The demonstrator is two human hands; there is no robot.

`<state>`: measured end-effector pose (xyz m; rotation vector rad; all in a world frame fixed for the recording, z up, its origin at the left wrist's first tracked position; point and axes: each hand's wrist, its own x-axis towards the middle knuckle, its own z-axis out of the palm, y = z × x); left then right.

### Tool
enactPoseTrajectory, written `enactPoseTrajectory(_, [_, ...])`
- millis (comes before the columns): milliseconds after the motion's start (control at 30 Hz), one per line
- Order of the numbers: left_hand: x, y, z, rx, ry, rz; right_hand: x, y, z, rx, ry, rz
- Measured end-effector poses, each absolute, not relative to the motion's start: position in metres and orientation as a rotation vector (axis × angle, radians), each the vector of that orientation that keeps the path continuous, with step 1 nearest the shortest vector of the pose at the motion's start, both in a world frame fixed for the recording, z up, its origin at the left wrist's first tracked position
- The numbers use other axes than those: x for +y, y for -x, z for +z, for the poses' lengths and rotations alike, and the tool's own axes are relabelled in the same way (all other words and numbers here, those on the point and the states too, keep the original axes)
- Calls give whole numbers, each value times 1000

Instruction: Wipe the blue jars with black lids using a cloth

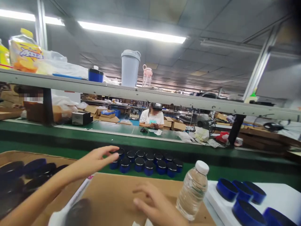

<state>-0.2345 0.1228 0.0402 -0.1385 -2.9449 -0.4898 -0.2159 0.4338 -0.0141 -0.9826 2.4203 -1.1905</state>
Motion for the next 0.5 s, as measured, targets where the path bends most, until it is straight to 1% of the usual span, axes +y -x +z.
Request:
enactPoseTrajectory(67, [123,262,24,-3091,128,-341,395,257,-26,2544,935,-1151])
enactPoseTrajectory(167, [126,303,-11,-3239,125,-88,351,312,-45,2785,801,-988])
enactPoseTrajectory(267, [127,330,-41,-3271,277,66,322,354,-65,2969,730,-845])
enactPoseTrajectory(333, [124,338,-53,-3229,392,122,310,372,-78,3058,722,-781])
enactPoseTrajectory(400, [119,341,-59,-3171,479,145,302,384,-88,3111,797,-736])
enactPoseTrajectory(500, [113,341,-66,-3120,598,158,300,393,-98,3093,1042,-685])
